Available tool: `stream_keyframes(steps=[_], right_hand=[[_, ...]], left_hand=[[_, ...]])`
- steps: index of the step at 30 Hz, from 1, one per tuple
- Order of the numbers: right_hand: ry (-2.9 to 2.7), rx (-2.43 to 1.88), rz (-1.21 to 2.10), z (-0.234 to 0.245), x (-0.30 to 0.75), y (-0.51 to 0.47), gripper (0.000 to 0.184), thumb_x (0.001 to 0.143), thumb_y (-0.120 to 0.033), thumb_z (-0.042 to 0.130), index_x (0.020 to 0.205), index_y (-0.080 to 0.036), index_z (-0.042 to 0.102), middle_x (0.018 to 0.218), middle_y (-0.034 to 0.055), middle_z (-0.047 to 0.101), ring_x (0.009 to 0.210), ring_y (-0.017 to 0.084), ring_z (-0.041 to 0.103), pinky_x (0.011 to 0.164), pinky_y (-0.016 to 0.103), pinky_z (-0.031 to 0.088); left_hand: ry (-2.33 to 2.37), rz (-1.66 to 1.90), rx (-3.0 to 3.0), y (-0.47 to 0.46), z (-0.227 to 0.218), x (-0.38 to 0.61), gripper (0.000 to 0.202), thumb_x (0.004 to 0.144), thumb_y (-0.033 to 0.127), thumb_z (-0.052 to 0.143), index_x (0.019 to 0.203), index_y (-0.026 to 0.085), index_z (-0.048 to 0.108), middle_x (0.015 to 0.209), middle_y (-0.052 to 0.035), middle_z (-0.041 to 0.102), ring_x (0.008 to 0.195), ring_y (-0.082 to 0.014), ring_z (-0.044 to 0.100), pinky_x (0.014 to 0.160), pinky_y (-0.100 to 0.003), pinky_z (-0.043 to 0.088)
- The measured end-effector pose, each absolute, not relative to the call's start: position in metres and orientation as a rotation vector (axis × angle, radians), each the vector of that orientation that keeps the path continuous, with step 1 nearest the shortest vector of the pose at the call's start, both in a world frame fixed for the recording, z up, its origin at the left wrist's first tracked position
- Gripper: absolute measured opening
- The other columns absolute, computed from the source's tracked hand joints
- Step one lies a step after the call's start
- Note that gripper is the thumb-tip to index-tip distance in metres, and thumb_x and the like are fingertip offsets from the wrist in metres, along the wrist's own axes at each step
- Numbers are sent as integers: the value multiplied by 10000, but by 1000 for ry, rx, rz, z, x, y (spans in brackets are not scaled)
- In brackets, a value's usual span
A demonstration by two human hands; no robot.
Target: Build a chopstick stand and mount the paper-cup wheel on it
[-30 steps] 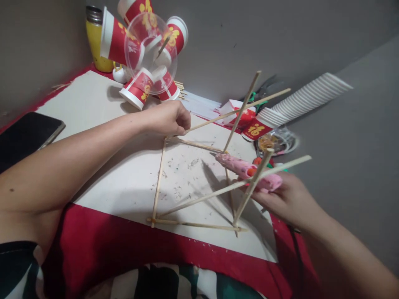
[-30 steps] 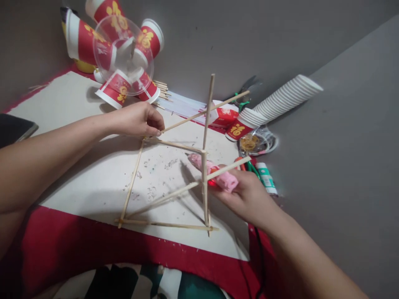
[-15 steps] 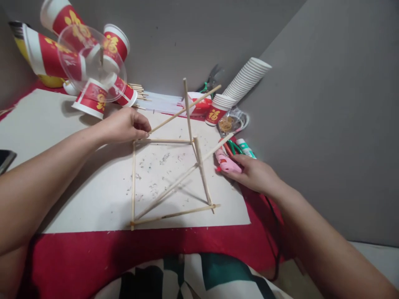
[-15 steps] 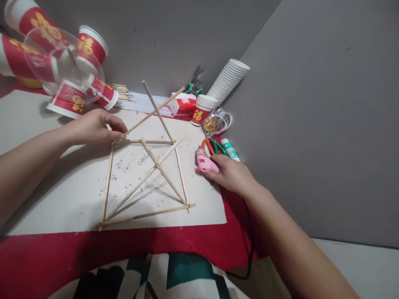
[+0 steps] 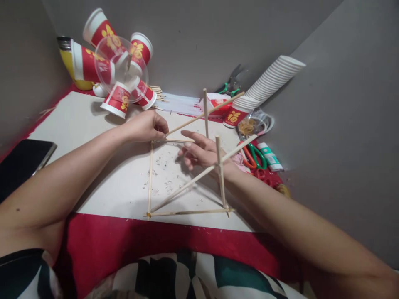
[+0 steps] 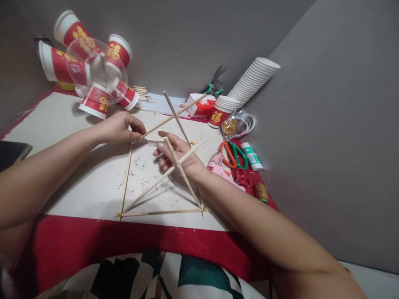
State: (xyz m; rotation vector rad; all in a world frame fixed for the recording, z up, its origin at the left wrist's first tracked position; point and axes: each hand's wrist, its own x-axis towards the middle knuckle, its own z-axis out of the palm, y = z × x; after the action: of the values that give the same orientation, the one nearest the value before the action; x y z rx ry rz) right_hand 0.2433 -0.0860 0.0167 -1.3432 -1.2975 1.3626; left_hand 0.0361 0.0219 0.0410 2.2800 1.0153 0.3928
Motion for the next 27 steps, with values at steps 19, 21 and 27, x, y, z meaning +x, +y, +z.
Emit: stream_keyframes(steps=[19, 21, 27], right_hand=[[-1343, -1225, 1045, 0, 204, -47, 114, 817, -289, 673, 791, -188, 627, 688, -10, 662, 519, 85, 576, 463, 199, 466], [-1356, -1215, 1036, 1, 204, -47, 102, 807, -276, 669, 772, -188, 632, 649, -17, 644, 508, 88, 577, 464, 201, 470], [-1354, -1201, 1030, 1, 204, -48, 127, 783, -303, 681, 771, -182, 646, 620, -10, 655, 502, 106, 593, 473, 218, 498]], left_hand=[[1305, 392, 1964, 28, 52, 17, 172, 812, 289, 675, 801, 125, 725, 649, -82, 652, 613, -168, 599, 637, -332, 457], [1332, 254, 1935, 21, 48, 12, 235, 809, 350, 696, 685, 152, 683, 574, -69, 631, 551, -161, 583, 587, -311, 442], [1416, 115, 1947, -16, 37, 17, 329, 760, 379, 747, 549, 191, 579, 490, -23, 596, 468, -136, 511, 502, -274, 348]])
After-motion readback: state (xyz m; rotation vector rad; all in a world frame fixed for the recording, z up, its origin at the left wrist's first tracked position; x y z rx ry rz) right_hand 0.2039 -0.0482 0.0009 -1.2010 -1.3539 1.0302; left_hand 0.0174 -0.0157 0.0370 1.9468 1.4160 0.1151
